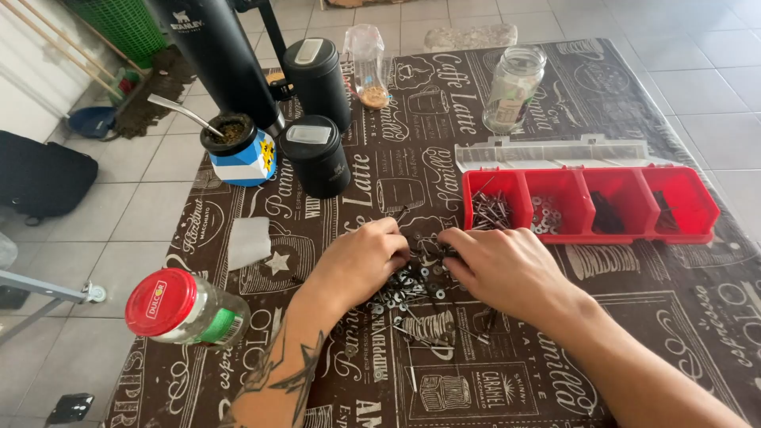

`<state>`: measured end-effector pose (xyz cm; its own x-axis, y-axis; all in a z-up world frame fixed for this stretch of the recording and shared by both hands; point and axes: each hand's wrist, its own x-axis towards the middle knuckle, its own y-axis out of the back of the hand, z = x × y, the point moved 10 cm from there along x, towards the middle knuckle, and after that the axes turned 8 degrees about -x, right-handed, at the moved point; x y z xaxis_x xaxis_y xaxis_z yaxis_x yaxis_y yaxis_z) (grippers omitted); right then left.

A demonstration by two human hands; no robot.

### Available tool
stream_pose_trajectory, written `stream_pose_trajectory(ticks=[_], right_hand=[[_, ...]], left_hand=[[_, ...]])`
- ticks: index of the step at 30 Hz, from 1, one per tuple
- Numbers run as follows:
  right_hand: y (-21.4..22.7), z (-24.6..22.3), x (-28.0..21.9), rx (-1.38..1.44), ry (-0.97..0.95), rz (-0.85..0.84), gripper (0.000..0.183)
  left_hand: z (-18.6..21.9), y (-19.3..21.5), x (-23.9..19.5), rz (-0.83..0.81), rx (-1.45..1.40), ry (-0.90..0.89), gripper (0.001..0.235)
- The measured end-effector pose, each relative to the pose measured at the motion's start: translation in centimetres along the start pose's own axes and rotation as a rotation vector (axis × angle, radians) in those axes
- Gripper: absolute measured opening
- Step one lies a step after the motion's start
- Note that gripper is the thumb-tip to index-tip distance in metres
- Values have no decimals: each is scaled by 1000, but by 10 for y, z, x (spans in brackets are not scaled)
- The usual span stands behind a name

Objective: The person sorts small metal fasteners, including screws, nuts, and washers, from a pile on a table into compartments of a red plastic organizer. The person picks up items by hand and places them into the organizer.

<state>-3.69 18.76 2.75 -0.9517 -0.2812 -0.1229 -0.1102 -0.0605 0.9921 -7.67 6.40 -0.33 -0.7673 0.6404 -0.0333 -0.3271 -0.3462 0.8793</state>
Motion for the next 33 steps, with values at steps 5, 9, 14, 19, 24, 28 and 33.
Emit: stream_pose_trajectory(ticks=[5, 9, 14, 19, 24, 28, 33], right_hand=[[-5, -2, 2, -28, 15, -29, 22], [-6, -2, 1, -39, 27, -35, 21], [-18, -5, 5, -41, 72, -15, 19], [-19, 0, 5, -59, 63, -11, 17], [-9, 8, 5, -44, 27, 38, 18], [-5, 8, 3, 95, 35, 80, 19], [1, 9, 4, 158, 45, 173, 20]], left_hand=[[9, 0, -1, -13, -53, 7, 16], [19, 5, -7, -96, -46, 73, 21], [20, -3, -4, -93, -64, 33, 18], [39, -6, -8, -79, -93, -87, 15], [36, -25, -4, -14, 72, -242, 10], [33, -16, -2, 27, 47, -220, 18], [36, 25, -8, 245, -189, -186, 15]])
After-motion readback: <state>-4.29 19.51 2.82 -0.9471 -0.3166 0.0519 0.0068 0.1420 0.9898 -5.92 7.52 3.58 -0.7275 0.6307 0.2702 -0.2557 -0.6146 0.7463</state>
